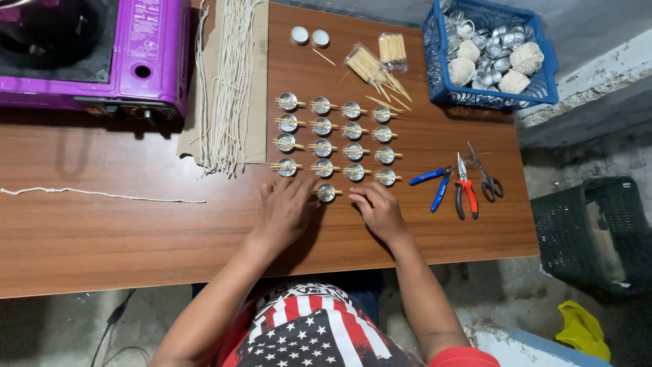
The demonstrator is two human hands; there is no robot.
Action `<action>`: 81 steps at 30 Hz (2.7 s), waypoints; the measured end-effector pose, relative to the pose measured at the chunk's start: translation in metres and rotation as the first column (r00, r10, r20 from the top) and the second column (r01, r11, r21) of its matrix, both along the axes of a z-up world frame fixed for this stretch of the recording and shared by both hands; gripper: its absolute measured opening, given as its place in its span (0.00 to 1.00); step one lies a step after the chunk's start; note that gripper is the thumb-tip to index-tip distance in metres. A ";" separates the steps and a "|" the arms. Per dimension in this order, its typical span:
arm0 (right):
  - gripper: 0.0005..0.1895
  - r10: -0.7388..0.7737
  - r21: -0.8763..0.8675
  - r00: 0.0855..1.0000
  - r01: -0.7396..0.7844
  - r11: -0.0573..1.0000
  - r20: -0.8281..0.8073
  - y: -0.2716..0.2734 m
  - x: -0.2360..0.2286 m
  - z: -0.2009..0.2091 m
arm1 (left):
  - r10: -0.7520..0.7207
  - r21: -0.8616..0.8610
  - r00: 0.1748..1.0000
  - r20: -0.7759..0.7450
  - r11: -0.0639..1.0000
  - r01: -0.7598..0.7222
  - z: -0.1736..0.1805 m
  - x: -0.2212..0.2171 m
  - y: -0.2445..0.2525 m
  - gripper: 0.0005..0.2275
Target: Assembling candle wicks by threading cotton string through metal tabs and crimping them with pliers.
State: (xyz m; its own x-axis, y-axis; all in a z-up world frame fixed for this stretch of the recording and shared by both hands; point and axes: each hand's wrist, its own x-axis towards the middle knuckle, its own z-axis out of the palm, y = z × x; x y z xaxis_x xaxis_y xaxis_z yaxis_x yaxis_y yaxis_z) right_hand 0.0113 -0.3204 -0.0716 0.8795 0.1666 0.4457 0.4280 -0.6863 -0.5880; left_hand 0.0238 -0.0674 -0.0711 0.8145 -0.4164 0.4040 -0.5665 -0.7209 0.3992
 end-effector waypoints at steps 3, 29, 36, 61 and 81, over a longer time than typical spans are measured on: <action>0.03 -0.228 -0.059 0.958 0.242 0.969 0.176 -0.043 0.000 -0.021 | 0.070 -0.219 0.980 0.185 0.975 -0.029 0.023 -0.002 0.025 0.17; 0.30 -0.702 -0.529 0.689 0.533 0.661 -0.182 -0.175 0.022 -0.014 | 0.587 -0.012 0.768 0.256 0.797 -0.604 -0.021 -0.012 0.178 0.09; 0.28 -0.668 -0.523 0.743 0.580 0.625 0.026 -0.185 0.027 -0.036 | 0.589 -0.014 0.754 0.292 0.790 -0.612 -0.016 -0.003 0.181 0.10; 0.22 0.675 0.842 0.690 -0.179 0.509 -0.262 0.299 0.159 0.118 | 0.489 -0.698 0.794 -0.362 0.422 -0.578 -0.005 0.003 0.214 0.07; 0.26 0.836 0.923 0.393 0.134 0.360 -0.383 0.480 0.225 0.105 | 0.353 -0.825 0.766 -0.537 -0.407 -0.391 -0.014 0.005 0.266 0.07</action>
